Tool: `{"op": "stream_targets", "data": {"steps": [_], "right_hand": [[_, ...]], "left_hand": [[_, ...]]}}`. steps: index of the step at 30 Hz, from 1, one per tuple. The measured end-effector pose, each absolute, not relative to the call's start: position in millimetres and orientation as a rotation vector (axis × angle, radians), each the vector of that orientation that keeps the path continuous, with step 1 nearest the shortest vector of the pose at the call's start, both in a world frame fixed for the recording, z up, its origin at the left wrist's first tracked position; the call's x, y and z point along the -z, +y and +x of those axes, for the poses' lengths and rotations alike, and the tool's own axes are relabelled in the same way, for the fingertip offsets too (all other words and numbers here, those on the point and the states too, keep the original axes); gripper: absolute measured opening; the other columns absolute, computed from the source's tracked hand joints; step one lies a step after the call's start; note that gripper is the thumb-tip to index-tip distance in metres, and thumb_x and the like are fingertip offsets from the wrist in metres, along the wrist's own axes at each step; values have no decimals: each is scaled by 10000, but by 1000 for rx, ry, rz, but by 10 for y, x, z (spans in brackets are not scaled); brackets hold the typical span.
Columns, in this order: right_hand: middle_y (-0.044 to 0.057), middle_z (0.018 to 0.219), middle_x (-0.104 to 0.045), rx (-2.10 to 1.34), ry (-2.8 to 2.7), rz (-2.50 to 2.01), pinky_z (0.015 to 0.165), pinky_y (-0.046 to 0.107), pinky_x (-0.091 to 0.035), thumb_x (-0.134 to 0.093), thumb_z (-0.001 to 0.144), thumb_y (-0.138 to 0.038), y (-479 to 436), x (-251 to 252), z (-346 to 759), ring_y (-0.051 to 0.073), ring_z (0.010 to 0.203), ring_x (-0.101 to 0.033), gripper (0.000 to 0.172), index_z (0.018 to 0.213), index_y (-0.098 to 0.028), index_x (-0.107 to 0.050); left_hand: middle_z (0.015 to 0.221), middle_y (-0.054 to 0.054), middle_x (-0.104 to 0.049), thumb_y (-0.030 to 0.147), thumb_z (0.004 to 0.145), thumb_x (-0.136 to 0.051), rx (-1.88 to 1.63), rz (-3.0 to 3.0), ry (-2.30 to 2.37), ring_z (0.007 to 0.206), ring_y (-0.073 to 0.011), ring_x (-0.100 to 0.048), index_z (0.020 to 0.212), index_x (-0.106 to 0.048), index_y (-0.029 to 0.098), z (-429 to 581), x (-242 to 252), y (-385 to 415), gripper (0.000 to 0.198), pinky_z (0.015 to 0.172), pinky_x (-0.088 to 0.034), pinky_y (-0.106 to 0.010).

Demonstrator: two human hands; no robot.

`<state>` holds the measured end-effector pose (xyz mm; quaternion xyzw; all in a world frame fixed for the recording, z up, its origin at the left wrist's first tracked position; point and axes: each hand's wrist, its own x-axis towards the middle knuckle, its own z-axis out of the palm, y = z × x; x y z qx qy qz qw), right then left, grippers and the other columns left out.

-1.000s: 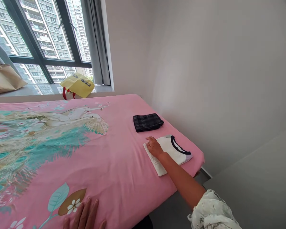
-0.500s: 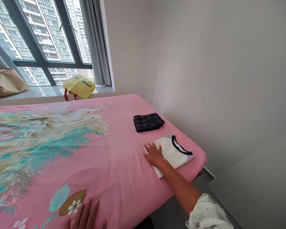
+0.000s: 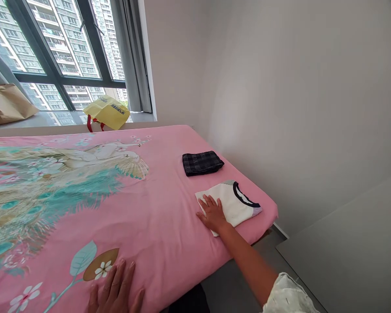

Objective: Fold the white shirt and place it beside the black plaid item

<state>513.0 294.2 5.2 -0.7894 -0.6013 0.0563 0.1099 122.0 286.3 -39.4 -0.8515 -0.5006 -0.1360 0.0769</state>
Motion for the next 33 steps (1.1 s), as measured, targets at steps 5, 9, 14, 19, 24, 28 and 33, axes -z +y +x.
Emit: {"op": "stream_targets", "data": {"steps": [5, 9, 14, 19, 24, 28, 33], "right_hand": [[68, 1500, -264, -66, -1645, -2240, 1110, 528, -118, -347, 868, -590, 2687, -87, 5064, 252, 1402, -144, 648, 1413, -241, -330], [147, 1431, -352, 228, -1657, -2083, 1102, 542, -178, -516, 784, -413, 2239, 158, 4938, 302, 1374, -205, 636, 1346, -141, -393], [168, 1278, -473, 315, -1545, -1988, 1070, 445, -326, -458, 735, -167, 2056, 322, 4882, 260, 1284, -355, 438, 1167, -111, -501], [128, 1173, -565, 308, -1594, -2022, 1024, 430, -369, -442, 714, -94, 2168, 165, 4947, 244, 1156, -471, 441, 1141, -134, -544], [83, 1154, -618, 304, -1703, -1992, 1013, 410, -374, -433, 852, -157, 2127, 111, 5023, 221, 1130, -504, 296, 1084, -180, -614], [75, 1167, -631, 259, -1803, -1931, 1003, 418, -386, -369, 927, -210, 2017, 82, 4914, 229, 1162, -506, 319, 1114, -185, -626], [86, 995, -676, 80, -1814, -1758, 970, 390, -411, -343, 938, -264, 2219, -150, 4930, 200, 1018, -584, 328, 1019, -182, -650]], "left_hand": [[1478, -65, -351, 446, 799, -376, 355, -2544, -1535, 1388, -250, -212, 1324, -495, 191, 1257, 343, 2834, 596, 1124, -60, -495], [1477, -91, -348, 461, 806, -389, 327, -2575, -1494, 1381, -270, -228, 1331, -485, 169, 1260, 276, 2824, 608, 1124, -41, -509], [1492, -90, -318, 468, 808, -408, 293, -2591, -1495, 1389, -259, -215, 1360, -444, 178, 1241, 252, 2834, 624, 1126, -27, -501], [1484, -92, -338, 473, 808, -420, 326, -2610, -1500, 1386, -263, -221, 1359, -446, 190, 1227, 293, 2849, 620, 1126, -21, -495], [1486, -114, -327, 464, 807, -411, 384, -2593, -1458, 1378, -280, -236, 1347, -464, 160, 1237, 308, 2843, 622, 1122, -37, -509], [1483, -91, -337, 462, 806, -370, 440, -2565, -1477, 1385, -263, -220, 1324, -494, 167, 1236, 357, 2841, 609, 1123, -58, -503], [1477, -85, -351, 447, 804, -372, 472, -2568, -1474, 1381, -258, -230, 1314, -505, 170, 1242, 377, 2840, 595, 1120, -80, -508]]}}
